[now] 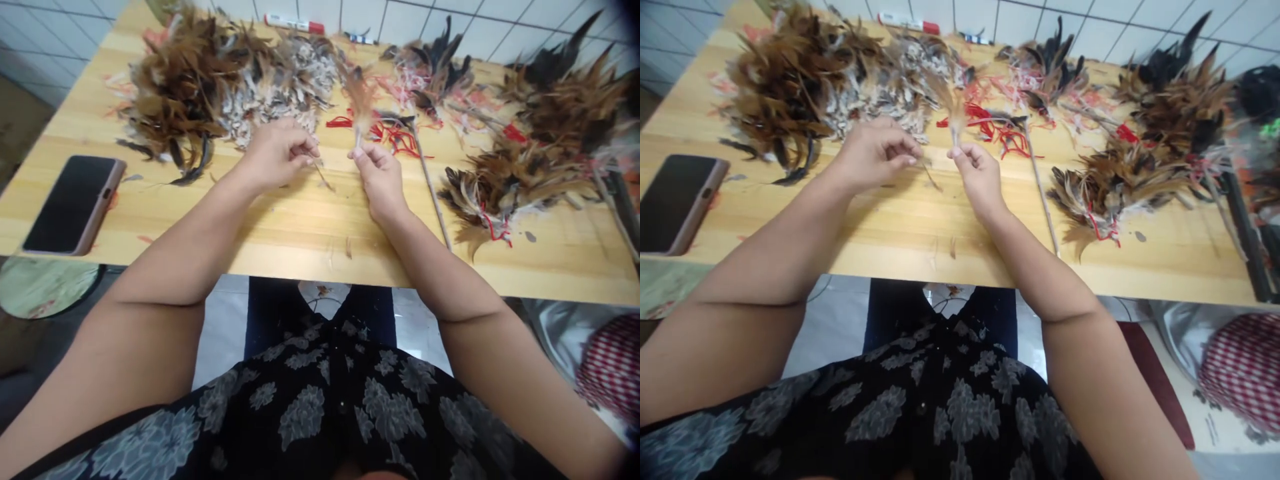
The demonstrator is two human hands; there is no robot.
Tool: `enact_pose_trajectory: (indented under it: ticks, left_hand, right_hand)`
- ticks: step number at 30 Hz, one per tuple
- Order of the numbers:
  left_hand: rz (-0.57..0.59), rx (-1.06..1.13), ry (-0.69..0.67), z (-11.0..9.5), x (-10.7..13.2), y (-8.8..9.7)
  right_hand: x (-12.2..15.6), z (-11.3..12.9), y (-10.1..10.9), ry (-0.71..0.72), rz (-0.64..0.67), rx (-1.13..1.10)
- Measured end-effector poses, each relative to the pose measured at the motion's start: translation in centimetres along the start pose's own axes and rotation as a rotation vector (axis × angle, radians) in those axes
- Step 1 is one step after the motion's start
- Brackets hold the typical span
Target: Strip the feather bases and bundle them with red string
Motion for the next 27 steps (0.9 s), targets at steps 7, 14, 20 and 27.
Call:
enact_pose_trajectory:
  ticks: [7, 14, 20, 27]
  left_hand:
    - [0.184, -0.019, -0.086, -1.8, 0.4, -2.8]
    - [0.221, 0.077, -0.09, -2.0, -0.1, -4.8]
    - [0.166, 0.114, -0.055, -2.4, -0.2, -4.2]
    - [0.094, 0.207, 0.075, -1.7, 0.3, -2.0]
  right_hand:
    - [-0.6, -0.5, -0.5, 0.012, 0.016, -0.044]
    - [-0.4, 0.2, -1.3, -0.044, 0.044, 0.062]
    - [-0.3, 0.1, -0.8, -0.076, 0.03, 0.131]
    - [0.1, -0.4, -1.1, -0.091, 0.091, 0.232]
Point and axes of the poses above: each hand's wrist, its own x-axis away from the middle knuckle, its own y-axis out of the back of the hand, z = x × y, the point moved 10 cm from there along -x, towards the middle knuckle, and after that the axes turned 11 degrees about z, right-handed, at the moved point
